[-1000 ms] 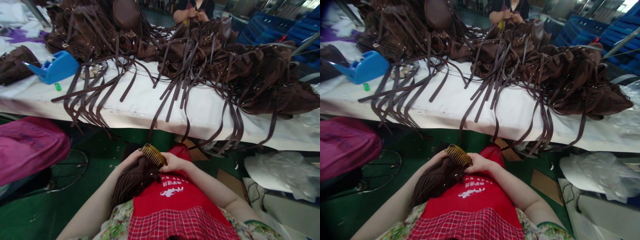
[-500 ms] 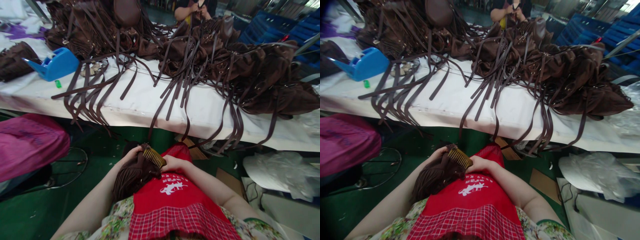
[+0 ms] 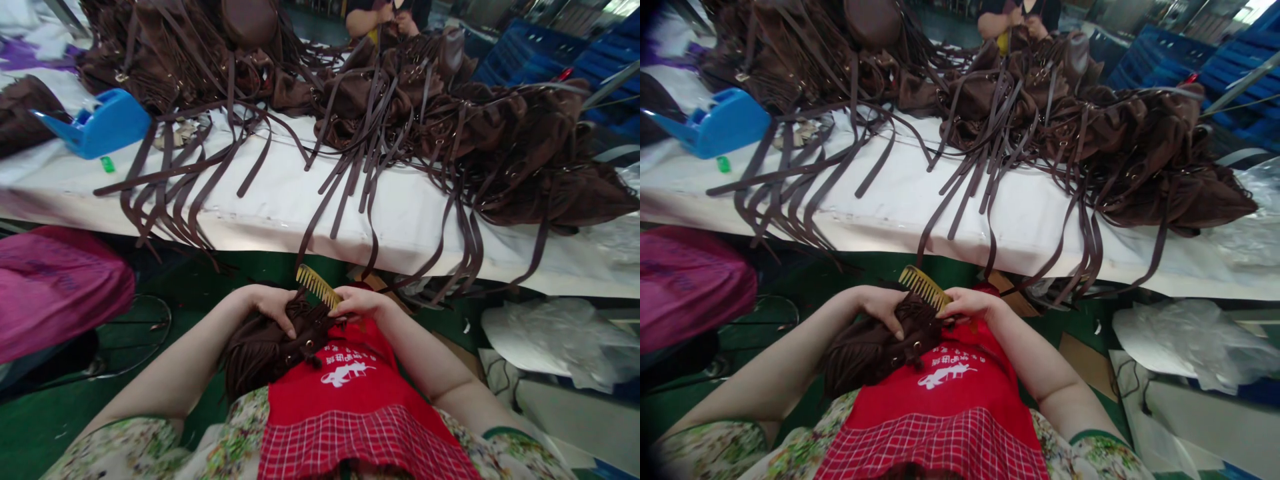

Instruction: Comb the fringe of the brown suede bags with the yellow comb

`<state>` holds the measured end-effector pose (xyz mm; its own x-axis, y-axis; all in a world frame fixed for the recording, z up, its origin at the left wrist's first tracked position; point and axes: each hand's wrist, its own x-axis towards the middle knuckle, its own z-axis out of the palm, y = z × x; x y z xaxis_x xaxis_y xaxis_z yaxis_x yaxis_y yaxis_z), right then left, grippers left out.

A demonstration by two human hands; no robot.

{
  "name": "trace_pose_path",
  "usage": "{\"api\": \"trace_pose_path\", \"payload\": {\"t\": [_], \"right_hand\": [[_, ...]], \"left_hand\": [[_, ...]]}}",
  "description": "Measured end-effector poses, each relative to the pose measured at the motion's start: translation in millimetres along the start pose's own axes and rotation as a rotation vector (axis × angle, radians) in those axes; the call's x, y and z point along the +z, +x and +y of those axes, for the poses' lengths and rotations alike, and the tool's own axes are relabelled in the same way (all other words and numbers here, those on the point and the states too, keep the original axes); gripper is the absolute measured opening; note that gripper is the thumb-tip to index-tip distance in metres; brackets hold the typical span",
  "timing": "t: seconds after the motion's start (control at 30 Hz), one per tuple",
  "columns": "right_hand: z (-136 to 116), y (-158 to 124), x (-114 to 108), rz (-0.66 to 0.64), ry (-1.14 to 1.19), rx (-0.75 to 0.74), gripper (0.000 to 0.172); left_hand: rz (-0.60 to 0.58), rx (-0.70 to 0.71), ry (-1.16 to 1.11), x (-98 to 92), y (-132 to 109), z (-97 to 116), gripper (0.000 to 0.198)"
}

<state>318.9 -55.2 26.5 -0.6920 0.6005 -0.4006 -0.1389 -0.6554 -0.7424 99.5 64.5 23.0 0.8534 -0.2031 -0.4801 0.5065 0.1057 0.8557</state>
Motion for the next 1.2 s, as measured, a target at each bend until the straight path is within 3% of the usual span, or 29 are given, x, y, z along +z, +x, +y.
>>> {"api": "trace_pose_path", "payload": {"t": [0.1, 0.23, 0.37, 0.43, 0.57, 0.67, 0.8, 0.97, 1.2], "right_hand": [[-15.2, 4.0, 0.2, 0.005, -0.093, -0.005, 0.024], [-25.4, 12.9, -4.7, 0.097, -0.195, -0.044, 0.025], [-21.0, 22.1, -12.2, 0.133, -0.288, -0.014, 0.027], [-17.5, 23.7, -13.1, 0.273, -0.388, -0.050, 0.029], [-11.0, 13.3, -1.8, 0.719, -0.726, -0.214, 0.027], [0.0, -1.7, 18.0, 0.803, -0.987, -0.225, 0.034], [24.4, -9.2, 41.4, 0.748, -1.391, -0.127, 0.027], [44.1, 5.9, 39.7, 0.757, -1.560, 0.132, 0.021], [49.0, 31.8, 14.9, 0.803, -1.509, 0.376, 0.031]], "left_hand": [[-0.077, 0.063, -0.003, 10.3, 11.2, 6.5, 0.044], [-0.021, 0.146, -0.233, 37.4, 27.4, 1.7, 0.038], [-0.038, 0.241, -0.343, 55.8, 33.8, -8.1, 0.031], [0.009, 0.236, -0.418, 58.5, 32.2, -12.3, 0.029], [0.101, 0.206, -0.599, 56.8, 25.0, -20.9, 0.026], [0.167, 0.235, -0.657, 53.7, 21.3, -26.6, 0.025], [0.198, 0.300, -0.677, 52.5, 19.5, -28.6, 0.021], [0.136, 0.317, -0.699, 59.9, 25.6, -22.6, 0.024], [0.442, 0.180, -0.589, 72.5, 50.0, -29.3, 0.049]]}}
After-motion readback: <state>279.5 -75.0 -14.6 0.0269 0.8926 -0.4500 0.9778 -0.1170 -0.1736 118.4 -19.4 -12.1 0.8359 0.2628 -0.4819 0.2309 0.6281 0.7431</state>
